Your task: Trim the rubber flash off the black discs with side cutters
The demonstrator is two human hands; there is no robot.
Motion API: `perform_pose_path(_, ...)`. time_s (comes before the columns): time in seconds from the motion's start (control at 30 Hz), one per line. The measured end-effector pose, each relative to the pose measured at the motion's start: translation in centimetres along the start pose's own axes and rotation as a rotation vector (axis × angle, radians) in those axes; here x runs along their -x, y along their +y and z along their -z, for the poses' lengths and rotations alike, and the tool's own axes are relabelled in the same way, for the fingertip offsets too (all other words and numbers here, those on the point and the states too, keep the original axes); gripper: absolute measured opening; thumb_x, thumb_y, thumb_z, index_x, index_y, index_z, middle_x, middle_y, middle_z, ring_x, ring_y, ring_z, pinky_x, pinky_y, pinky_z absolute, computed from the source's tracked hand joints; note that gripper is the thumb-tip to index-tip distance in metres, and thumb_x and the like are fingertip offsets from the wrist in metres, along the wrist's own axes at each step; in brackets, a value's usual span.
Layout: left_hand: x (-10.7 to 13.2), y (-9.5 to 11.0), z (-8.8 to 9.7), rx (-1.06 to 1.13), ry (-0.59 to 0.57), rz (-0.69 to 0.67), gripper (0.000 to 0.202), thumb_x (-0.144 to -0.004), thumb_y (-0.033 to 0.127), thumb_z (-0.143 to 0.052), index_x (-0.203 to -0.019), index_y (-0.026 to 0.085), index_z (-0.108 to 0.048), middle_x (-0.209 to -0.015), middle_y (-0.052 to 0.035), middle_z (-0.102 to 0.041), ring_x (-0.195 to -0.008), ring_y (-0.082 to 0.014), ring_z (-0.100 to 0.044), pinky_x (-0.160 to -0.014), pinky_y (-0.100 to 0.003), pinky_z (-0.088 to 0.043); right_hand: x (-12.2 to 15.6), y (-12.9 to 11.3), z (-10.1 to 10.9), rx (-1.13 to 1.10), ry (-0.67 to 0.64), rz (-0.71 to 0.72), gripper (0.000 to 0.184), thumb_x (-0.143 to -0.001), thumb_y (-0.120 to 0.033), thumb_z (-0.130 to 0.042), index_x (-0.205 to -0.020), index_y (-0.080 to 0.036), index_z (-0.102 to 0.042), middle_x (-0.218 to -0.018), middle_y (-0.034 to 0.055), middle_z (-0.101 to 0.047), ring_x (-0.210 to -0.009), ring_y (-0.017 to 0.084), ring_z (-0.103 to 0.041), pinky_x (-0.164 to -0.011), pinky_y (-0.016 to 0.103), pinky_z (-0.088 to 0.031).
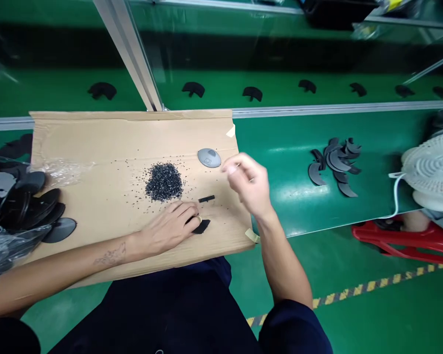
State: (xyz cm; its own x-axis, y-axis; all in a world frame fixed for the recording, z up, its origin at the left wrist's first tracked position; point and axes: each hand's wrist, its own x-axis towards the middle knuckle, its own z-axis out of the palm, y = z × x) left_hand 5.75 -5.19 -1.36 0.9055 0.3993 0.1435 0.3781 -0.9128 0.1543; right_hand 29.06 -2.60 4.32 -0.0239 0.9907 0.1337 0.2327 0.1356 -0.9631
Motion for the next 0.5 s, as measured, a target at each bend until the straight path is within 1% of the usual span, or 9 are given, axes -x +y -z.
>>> perform_pose_path(0.07, -0.2, 0.2, -0.1, 0.011, -0.02, 0.012, 0.009, -0.103, 0.017, -0.047, -0.101, 0.018, -0.056, -0.105, -0.0072, -0.062, -0.104, -0.0221, -0.058, -0.095, -0.036, -0.046, 1.0, -0.1, -0.2, 0.428, -0.224, 0.004, 0.011, -0.092, -0.032, -0.059, -0.092, -0.022, -0.062, -0.063, -0.0038, -0.052, -0.053, 0.012, -0.04, -0.056, 0.027, -0.031)
perform_pose_path(0.1, -0.2, 0.3, -0.1, 0.015, -0.029, 0.016, 0.009, -0.103, 0.016, -0.046, -0.103, 0.018, -0.056, -0.103, -0.0068, -0.062, -0.102, -0.0218, -0.058, -0.093, -0.036, -0.046, 1.5, 0.1, -0.6, 0.608, -0.326, -0.01, 0.009, -0.091, -0.027, -0.059, -0.095, -0.021, -0.063, -0.069, -0.0012, -0.059, -0.058, 0.013, -0.045, -0.059, 0.027, -0.031)
perform_pose_path(0.17, -0.4, 0.5, -0.2, 0.011, -0.04, 0.018, 0.011, -0.103, 0.015, -0.045, -0.106, 0.017, -0.055, -0.102, -0.0066, -0.062, -0.098, -0.0213, -0.058, -0.089, -0.035, -0.045, 2.2, 0.9, -1.4, 0.838, -0.444, -0.049, 0.011, -0.09, -0.021, -0.055, -0.096, -0.019, -0.064, -0.081, 0.0048, -0.067, -0.066, 0.016, -0.053, -0.062, 0.028, -0.03)
perform_pose_path(0.2, -0.5, 0.6, -0.2, 0.004, -0.04, 0.015, 0.012, -0.103, 0.014, -0.044, -0.107, 0.017, -0.055, -0.102, -0.0067, -0.062, -0.096, -0.0211, -0.057, -0.087, -0.034, -0.045, 2.5, 1.2, -1.7, 0.88, -0.461, -0.054, 0.01, -0.091, -0.02, -0.054, -0.095, -0.018, -0.064, -0.083, 0.0063, -0.068, -0.067, 0.017, -0.055, -0.062, 0.029, -0.03)
perform_pose_path(0.27, -0.9, 0.8, -0.3, -0.016, -0.03, 0.001, 0.011, -0.103, 0.015, -0.045, -0.106, 0.017, -0.055, -0.101, -0.0066, -0.061, -0.092, -0.0204, -0.057, -0.083, -0.033, -0.044, 2.6, 1.7, -1.9, 0.908, -0.462, -0.037, 0.008, -0.091, -0.021, -0.055, -0.092, -0.019, -0.062, -0.083, 0.006, -0.069, -0.067, 0.017, -0.056, -0.062, 0.028, -0.03)
perform_pose_path(0.33, -1.9, 0.9, -0.7, -0.034, -0.012, -0.014, 0.008, -0.103, 0.02, -0.048, -0.104, 0.017, -0.056, -0.098, -0.0061, -0.061, -0.088, -0.0199, -0.057, -0.078, -0.033, -0.044, 2.5, 1.7, -1.3, 0.927, -0.421, -0.003, 0.005, -0.09, -0.023, -0.056, -0.087, -0.02, -0.059, -0.077, 0.0028, -0.066, -0.064, 0.015, -0.055, -0.061, 0.027, -0.031)
perform_pose_path(0.37, -2.6, 0.9, -0.9, -0.039, 0.0, -0.018, 0.009, -0.103, 0.024, -0.051, -0.102, 0.017, -0.056, -0.097, -0.0059, -0.061, -0.087, -0.0199, -0.057, -0.077, -0.032, -0.044, 2.3, 1.5, -0.7, 0.94, -0.387, 0.012, 0.007, -0.091, -0.024, -0.056, -0.084, -0.021, -0.057, -0.074, 0.0012, -0.064, -0.061, 0.015, -0.053, -0.059, 0.026, -0.031)
perform_pose_path(0.43, -4.5, 0.8, -1.4, -0.046, 0.029, -0.009, 0.017, -0.102, 0.034, -0.056, -0.1, 0.017, -0.057, -0.096, -0.006, -0.061, -0.087, -0.0204, -0.058, -0.076, -0.032, -0.044, 1.9, 0.8, 0.6, 0.967, -0.29, 0.039, 0.013, -0.092, -0.026, -0.052, -0.08, -0.022, -0.052, -0.067, -0.0013, -0.058, -0.057, 0.014, -0.049, -0.057, 0.025, -0.031)
perform_pose_path(0.5, -6.7, 0.5, -1.7, -0.044, 0.053, 0.016, 0.023, -0.1, 0.04, -0.06, -0.098, 0.016, -0.059, -0.096, -0.0068, -0.062, -0.089, -0.0214, -0.059, -0.078, -0.034, -0.046, 1.5, -0.1, 2.0, 0.985, -0.193, 0.063, 0.016, -0.094, -0.027, -0.047, -0.078, -0.023, -0.048, -0.063, -0.0028, -0.052, -0.054, 0.014, -0.046, -0.057, 0.025, -0.032)
